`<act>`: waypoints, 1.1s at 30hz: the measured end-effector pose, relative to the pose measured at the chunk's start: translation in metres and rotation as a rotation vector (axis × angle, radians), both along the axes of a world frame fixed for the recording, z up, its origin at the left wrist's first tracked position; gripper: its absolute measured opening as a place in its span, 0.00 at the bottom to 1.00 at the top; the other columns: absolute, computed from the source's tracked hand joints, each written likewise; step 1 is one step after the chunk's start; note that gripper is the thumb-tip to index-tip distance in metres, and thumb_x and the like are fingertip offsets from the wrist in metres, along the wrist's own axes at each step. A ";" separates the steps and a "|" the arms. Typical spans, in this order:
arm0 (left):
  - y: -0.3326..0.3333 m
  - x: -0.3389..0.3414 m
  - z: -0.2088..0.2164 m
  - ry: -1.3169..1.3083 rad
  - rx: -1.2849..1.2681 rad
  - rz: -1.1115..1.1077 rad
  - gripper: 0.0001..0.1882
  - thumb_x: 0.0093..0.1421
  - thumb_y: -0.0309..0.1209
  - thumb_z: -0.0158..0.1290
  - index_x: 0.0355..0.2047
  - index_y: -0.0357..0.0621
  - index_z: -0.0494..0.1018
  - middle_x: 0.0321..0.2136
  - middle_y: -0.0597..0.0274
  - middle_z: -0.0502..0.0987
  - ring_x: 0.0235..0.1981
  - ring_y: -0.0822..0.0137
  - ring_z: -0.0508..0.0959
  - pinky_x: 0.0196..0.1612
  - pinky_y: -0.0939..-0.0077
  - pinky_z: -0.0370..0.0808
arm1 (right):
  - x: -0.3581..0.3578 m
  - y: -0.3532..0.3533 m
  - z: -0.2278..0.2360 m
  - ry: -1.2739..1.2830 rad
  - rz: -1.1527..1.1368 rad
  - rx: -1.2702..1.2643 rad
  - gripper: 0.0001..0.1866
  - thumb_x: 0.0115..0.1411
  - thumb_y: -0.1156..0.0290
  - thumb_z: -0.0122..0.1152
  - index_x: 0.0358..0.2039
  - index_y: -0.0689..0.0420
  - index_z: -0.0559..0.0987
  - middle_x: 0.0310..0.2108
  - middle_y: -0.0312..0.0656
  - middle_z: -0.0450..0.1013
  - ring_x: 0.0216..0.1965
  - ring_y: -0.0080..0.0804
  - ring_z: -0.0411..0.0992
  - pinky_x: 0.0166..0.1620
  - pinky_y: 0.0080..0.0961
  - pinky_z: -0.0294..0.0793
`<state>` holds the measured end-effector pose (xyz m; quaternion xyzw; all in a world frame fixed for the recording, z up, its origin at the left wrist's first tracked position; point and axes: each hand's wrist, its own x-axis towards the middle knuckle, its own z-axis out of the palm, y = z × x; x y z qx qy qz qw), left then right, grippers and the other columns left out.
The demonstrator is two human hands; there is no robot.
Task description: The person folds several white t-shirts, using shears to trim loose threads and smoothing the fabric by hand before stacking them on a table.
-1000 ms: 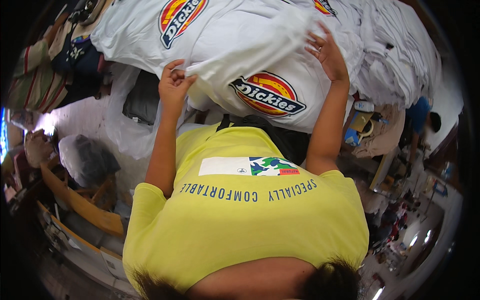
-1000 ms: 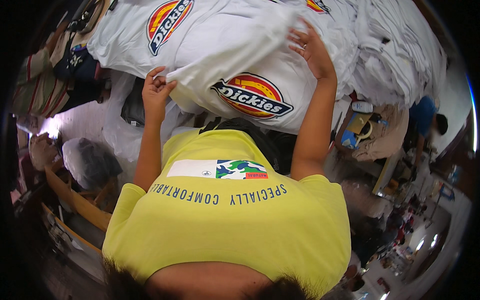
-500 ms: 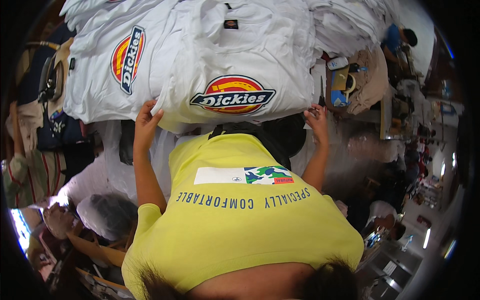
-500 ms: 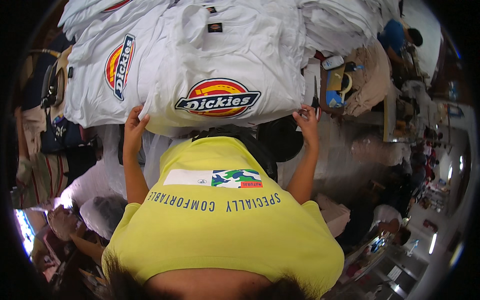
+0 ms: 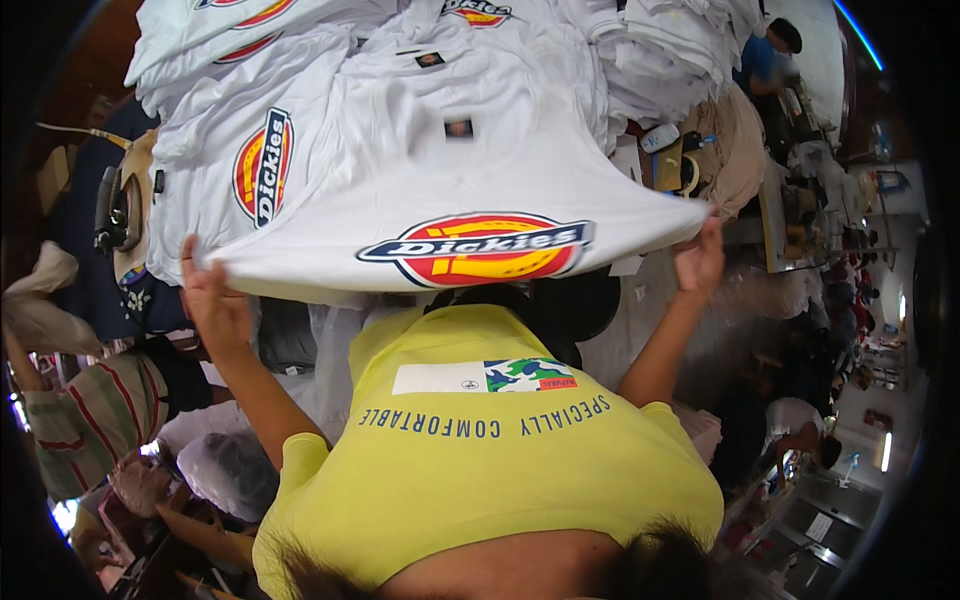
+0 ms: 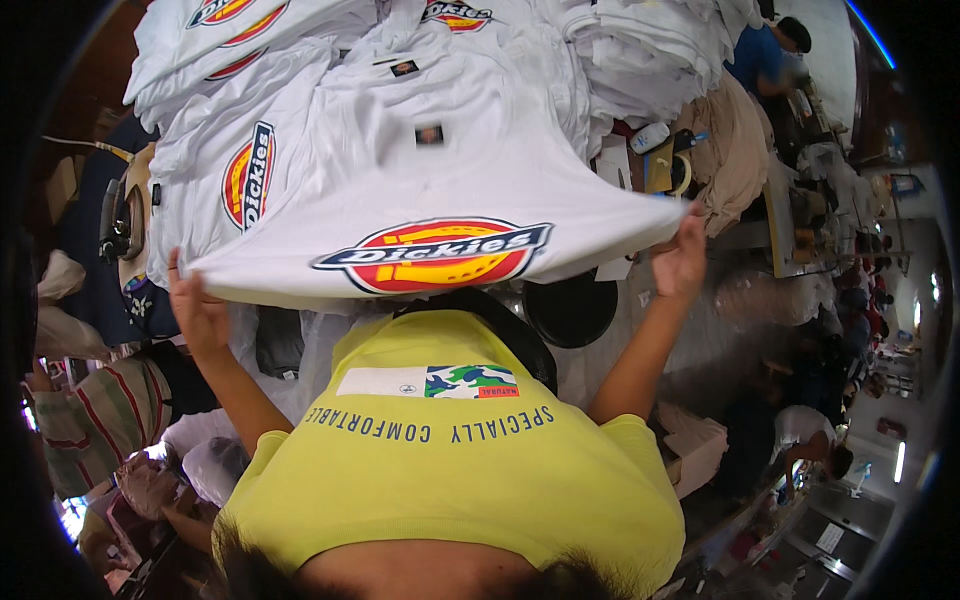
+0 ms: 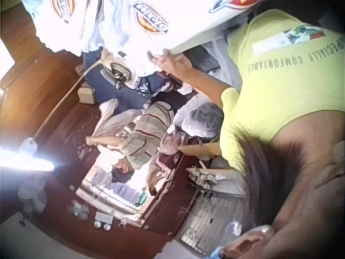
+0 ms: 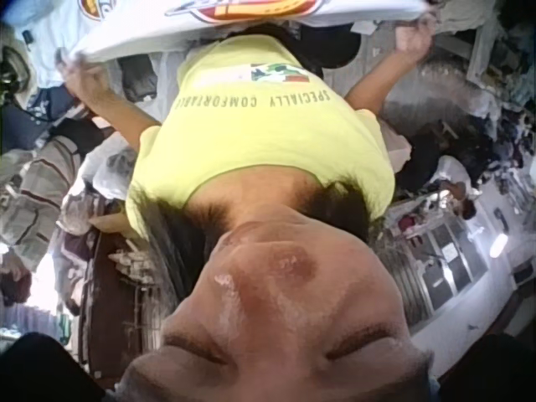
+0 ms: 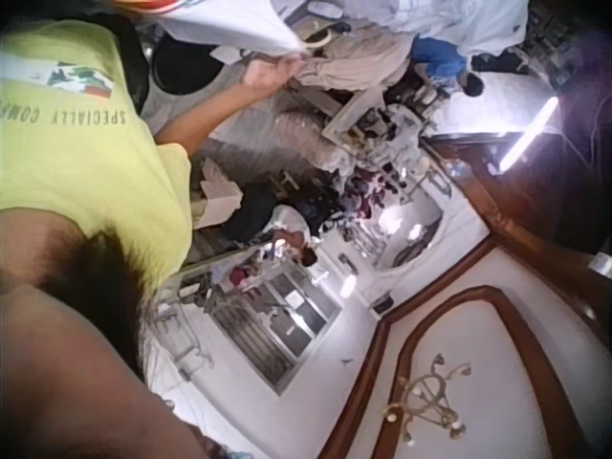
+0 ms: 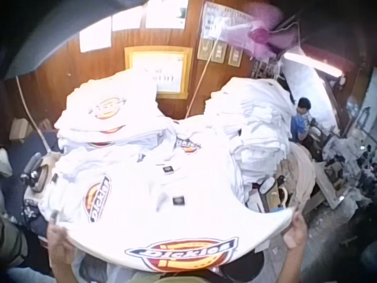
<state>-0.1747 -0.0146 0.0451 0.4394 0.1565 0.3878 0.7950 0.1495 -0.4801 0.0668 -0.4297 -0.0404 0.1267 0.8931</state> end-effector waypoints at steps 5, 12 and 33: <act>-0.005 0.015 0.062 0.576 0.735 -0.067 0.44 0.48 0.22 0.54 0.61 0.42 0.42 0.50 0.55 0.65 0.47 0.65 0.70 0.53 0.71 0.61 | -0.008 0.039 0.066 -0.467 0.411 -0.722 0.39 0.46 0.72 0.63 0.58 0.51 0.56 0.46 0.41 0.66 0.40 0.31 0.70 0.43 0.26 0.70; 0.029 0.001 0.129 -0.198 0.821 0.035 0.47 0.45 0.21 0.58 0.61 0.38 0.41 0.41 0.56 0.71 0.40 0.67 0.73 0.43 0.74 0.72 | 0.020 0.021 0.131 -0.726 0.195 -0.350 0.44 0.44 0.73 0.66 0.59 0.62 0.52 0.52 0.47 0.62 0.46 0.34 0.68 0.50 0.29 0.66; 0.165 0.286 0.249 -0.076 0.973 0.094 0.13 0.54 0.25 0.53 0.41 0.39 0.72 0.31 0.66 0.75 0.31 0.76 0.74 0.36 0.85 0.70 | 0.277 0.217 0.243 -1.247 -0.631 -0.588 0.06 0.53 0.80 0.48 0.32 0.61 0.73 0.22 0.36 0.70 0.22 0.24 0.70 0.27 0.19 0.69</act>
